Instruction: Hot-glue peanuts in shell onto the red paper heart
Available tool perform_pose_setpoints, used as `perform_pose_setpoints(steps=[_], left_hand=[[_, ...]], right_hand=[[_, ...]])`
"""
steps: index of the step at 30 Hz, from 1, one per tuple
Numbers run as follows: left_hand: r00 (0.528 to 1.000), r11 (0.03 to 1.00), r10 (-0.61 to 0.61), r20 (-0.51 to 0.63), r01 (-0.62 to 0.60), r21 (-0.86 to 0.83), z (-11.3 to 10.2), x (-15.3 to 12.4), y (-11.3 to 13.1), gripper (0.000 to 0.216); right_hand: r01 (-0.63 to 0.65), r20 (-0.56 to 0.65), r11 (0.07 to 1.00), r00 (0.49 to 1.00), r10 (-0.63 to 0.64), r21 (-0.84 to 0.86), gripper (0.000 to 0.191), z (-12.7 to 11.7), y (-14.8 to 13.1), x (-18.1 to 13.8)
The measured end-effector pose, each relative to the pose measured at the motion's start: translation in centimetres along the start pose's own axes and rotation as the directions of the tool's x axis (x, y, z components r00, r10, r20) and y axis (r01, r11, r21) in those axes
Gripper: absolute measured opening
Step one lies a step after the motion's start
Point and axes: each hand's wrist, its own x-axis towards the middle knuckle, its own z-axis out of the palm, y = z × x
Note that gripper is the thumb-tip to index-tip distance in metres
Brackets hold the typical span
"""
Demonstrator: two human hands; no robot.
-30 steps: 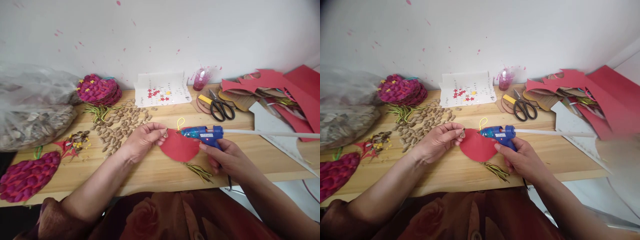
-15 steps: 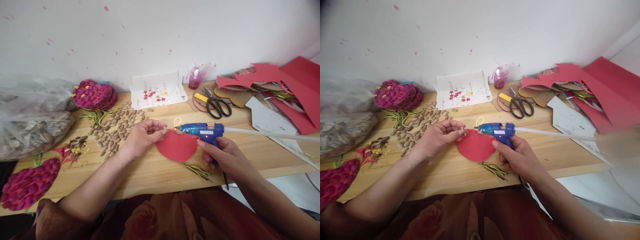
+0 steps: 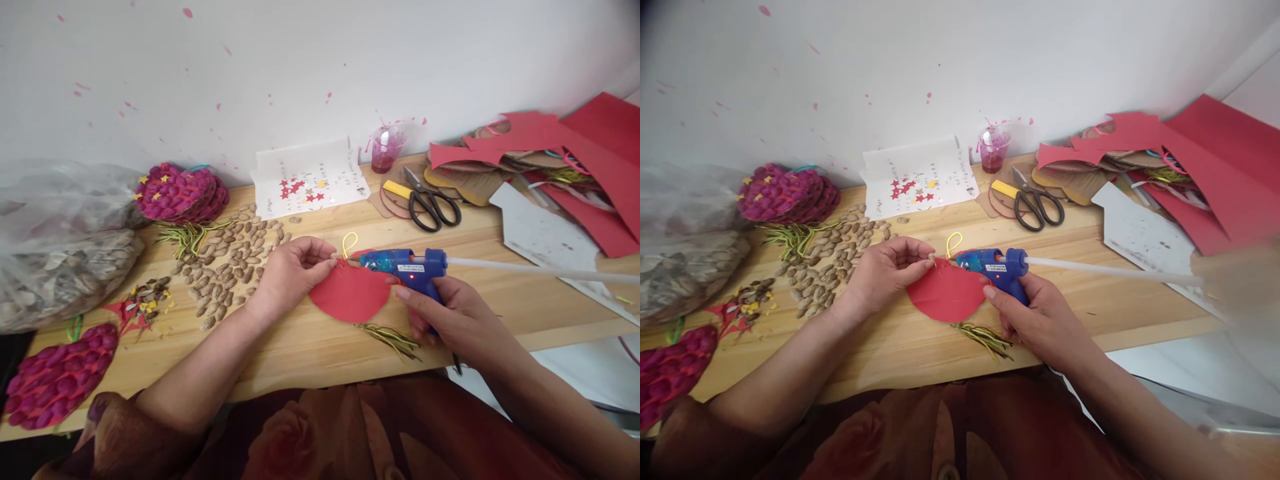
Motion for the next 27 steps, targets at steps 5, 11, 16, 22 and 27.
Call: perform_pose_setpoints(steps=[5, 11, 16, 22, 27], left_hand=[[0.999, 0.999, 0.037, -0.007, -0.036, 0.033, 0.1, 0.3, -0.8, 0.025], [0.999, 0.998, 0.048, -0.008, -0.048, 0.038, 0.1, 0.1, -0.8, 0.022], [0.998, 0.994, 0.058, -0.027, -0.055, 0.097, 0.5, -0.3, -0.6, 0.021], [0.993, 0.976, 0.116, -0.027, -0.109, 0.189, 0.8, -0.6, -0.8, 0.019], [0.987, 0.937, 0.163, -0.002, -0.155, 0.312, 0.6, -0.7, -0.9, 0.016]], right_hand=[[0.02, -0.005, 0.993, 1.0, -0.02, 0.114, 0.038, 0.3, 0.1, 0.2], [0.08, 0.0, 0.974, 0.997, -0.082, 0.21, 0.034, 1.1, -0.4, 0.7], [0.037, -0.033, 0.954, 0.999, -0.029, 0.298, 0.038, 1.4, -0.3, 1.0], [0.001, -0.03, 0.942, 1.0, 0.009, 0.337, 0.038, 1.5, -0.1, 1.0], [0.012, -0.018, 0.934, 1.0, -0.006, 0.356, 0.036, 1.4, 0.0, 1.1]])
